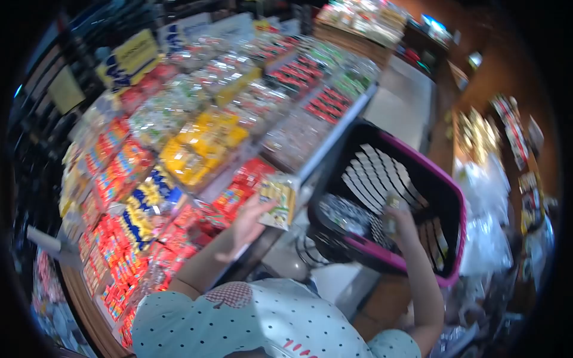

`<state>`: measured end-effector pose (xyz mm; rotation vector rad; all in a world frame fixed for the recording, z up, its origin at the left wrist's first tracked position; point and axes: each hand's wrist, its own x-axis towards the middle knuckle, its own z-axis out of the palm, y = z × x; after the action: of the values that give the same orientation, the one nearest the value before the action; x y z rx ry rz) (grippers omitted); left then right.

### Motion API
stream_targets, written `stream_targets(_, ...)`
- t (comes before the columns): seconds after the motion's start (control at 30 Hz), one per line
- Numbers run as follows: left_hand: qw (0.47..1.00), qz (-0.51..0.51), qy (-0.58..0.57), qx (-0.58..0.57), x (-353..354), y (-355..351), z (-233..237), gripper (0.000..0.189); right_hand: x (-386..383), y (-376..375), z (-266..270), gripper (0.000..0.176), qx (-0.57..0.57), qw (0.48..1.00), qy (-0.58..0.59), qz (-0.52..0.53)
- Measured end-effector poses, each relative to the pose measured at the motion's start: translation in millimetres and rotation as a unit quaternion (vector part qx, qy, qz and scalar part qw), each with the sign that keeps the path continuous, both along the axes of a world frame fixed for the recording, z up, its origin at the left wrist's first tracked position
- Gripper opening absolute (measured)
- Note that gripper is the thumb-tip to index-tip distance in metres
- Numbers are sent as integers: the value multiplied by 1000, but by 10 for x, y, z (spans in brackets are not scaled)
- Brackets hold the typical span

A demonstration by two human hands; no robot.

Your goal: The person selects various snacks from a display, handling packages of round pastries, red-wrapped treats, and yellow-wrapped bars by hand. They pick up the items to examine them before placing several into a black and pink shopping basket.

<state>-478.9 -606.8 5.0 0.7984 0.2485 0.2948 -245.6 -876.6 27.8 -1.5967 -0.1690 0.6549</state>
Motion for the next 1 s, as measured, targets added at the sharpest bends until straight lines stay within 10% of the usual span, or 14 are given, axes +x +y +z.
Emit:
stream_targets(0.17, 995, -21, 39, 91, 742, -622, 156, 44, 508, -498, -564, 48, -162, 971, -71, 159)
stream_targets(0.3, 964, -87, 3, 249, 1413, -1086, 321, 35, 1018, -799, -1169, 61, -391, 756, -345, 397)
stream_targets(0.5, 929, -133, 57, 342, 2122, -1334, 147, 30, 1486, -802, -1960, 63, -536, 529, -292, 590)
stream_targets(0.7, 845, -202, 159, 469, 2615, -1261, -233, 39, 1495, -507, -2743, 60, -480, 506, -304, 649)
stream_targets(1.0, 459, -404, 237, 755, 3310, -1490, -1088, 38, 1195, -652, -3680, 79, -454, 554, -306, 626)
